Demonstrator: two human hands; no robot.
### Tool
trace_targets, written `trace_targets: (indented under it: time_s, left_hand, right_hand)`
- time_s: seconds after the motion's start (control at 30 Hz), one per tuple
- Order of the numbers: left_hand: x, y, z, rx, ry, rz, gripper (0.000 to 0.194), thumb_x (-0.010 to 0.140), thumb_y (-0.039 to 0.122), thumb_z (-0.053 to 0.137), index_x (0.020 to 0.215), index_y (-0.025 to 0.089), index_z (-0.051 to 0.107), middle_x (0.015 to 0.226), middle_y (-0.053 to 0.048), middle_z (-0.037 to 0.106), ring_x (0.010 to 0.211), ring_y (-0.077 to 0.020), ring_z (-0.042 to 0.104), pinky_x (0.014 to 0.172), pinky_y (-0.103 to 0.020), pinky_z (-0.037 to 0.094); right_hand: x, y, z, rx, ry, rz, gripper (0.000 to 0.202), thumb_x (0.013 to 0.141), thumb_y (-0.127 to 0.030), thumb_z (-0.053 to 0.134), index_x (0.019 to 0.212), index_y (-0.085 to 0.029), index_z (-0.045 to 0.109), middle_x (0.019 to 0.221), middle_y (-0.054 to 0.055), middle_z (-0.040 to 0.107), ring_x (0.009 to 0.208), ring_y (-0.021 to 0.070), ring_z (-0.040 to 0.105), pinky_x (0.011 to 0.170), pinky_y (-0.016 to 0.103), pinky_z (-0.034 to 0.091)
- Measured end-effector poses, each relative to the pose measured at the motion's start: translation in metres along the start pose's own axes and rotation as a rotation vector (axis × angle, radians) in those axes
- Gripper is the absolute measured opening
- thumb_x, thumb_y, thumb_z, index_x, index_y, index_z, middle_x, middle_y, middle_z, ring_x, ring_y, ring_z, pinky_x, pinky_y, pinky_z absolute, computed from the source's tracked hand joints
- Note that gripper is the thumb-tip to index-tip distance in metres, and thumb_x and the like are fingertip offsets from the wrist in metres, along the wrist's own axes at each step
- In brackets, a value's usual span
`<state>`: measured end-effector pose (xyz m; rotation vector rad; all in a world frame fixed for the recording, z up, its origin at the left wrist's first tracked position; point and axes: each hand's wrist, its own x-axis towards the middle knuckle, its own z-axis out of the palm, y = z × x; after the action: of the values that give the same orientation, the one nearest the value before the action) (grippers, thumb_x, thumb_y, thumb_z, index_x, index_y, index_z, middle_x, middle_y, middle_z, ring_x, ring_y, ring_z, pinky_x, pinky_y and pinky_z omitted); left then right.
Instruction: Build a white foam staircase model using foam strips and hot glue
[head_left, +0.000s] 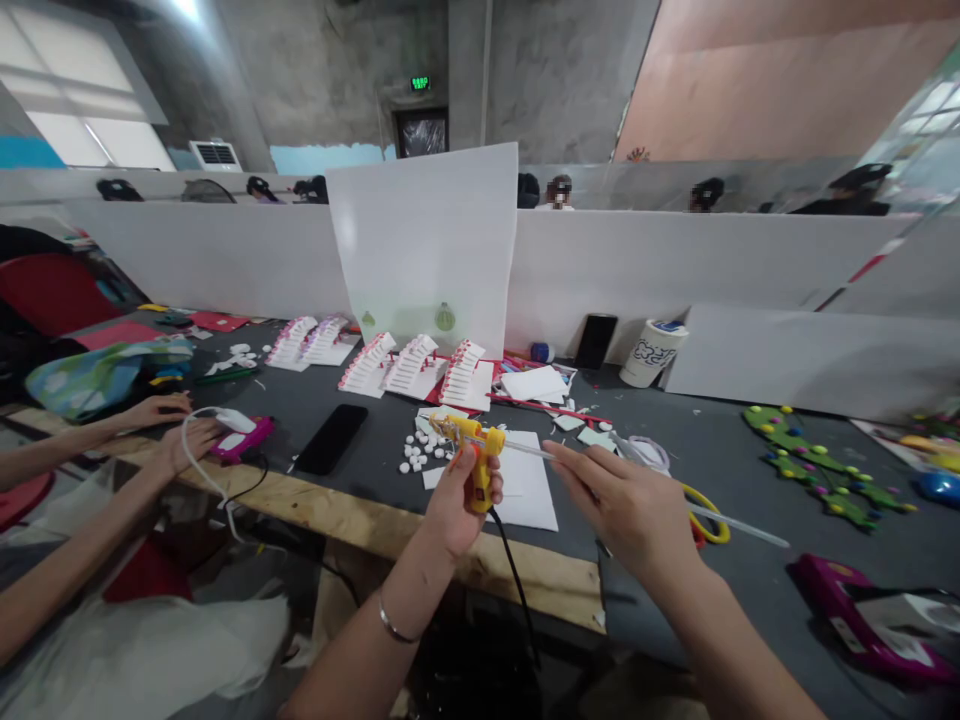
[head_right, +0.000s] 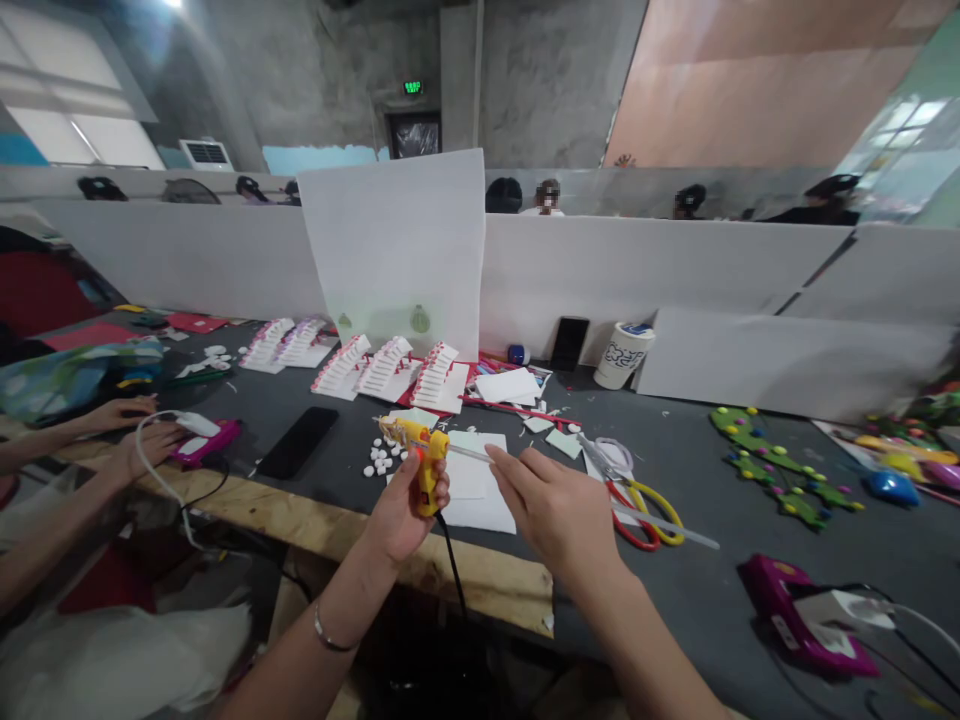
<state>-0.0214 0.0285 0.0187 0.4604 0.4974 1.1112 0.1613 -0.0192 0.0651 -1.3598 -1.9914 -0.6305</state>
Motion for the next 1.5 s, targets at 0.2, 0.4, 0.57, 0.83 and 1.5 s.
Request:
trace_targets:
  time_s: [0.2, 0.4, 0.57, 0.83, 1.5]
  left_hand:
    - [0.005, -0.002, 0.001, 0.065, 0.024, 0.029, 0.044, 0.063, 0.045, 0.083, 0.086, 0.013, 0.062, 0.069, 0.000, 0.061, 0.054, -0.0083, 0.054, 0.048, -0.019, 0.038]
    - [0.008, -0.003, 0.004, 0.072, 0.018, 0.037, 0.043, 0.063, 0.044, 0.083, 0.086, 0.014, 0.062, 0.068, 0.001, 0.061, 0.052, -0.0073, 0.053, 0.047, -0.018, 0.038]
    - [0.011, -0.006, 0.002, 0.106, 0.024, 0.012, 0.048, 0.059, 0.045, 0.085, 0.087, 0.013, 0.062, 0.067, 0.000, 0.062, 0.050, -0.0072, 0.053, 0.046, -0.018, 0.037]
    - [0.010, -0.010, 0.001, 0.171, 0.003, 0.065, 0.045, 0.061, 0.047, 0.084, 0.080, 0.013, 0.062, 0.064, 0.000, 0.062, 0.047, -0.0069, 0.052, 0.044, -0.018, 0.036]
    - [0.004, -0.015, 0.003, 0.301, -0.053, 0.153, 0.046, 0.057, 0.048, 0.085, 0.081, 0.013, 0.068, 0.062, -0.001, 0.063, 0.046, -0.0077, 0.051, 0.044, -0.021, 0.036]
  right_hand:
    - [-0.002, 0.000, -0.005, -0.094, 0.017, -0.021, 0.035, 0.100, -0.033, 0.041, 0.105, -0.024, 0.075, 0.059, -0.001, 0.061, 0.050, 0.0078, 0.054, 0.048, 0.025, 0.027]
    - [-0.004, 0.000, -0.001, -0.130, -0.029, -0.019, 0.034, 0.099, -0.037, 0.042, 0.109, -0.026, 0.073, 0.059, -0.002, 0.062, 0.049, 0.0082, 0.054, 0.047, 0.028, 0.024]
    - [-0.003, 0.001, 0.001, -0.072, -0.083, -0.008, 0.038, 0.101, -0.038, 0.039, 0.101, -0.024, 0.074, 0.064, -0.001, 0.066, 0.055, 0.0100, 0.060, 0.051, 0.027, 0.028]
    - [-0.005, -0.003, 0.005, -0.079, -0.113, 0.008, 0.039, 0.101, -0.035, 0.034, 0.099, -0.023, 0.072, 0.069, 0.000, 0.071, 0.052, 0.0112, 0.061, 0.046, 0.029, 0.023]
    - [-0.005, -0.002, 0.003, 0.125, -0.217, 0.049, 0.043, 0.102, -0.039, 0.028, 0.093, -0.024, 0.067, 0.083, 0.001, 0.074, 0.059, 0.0136, 0.066, 0.048, 0.026, 0.032]
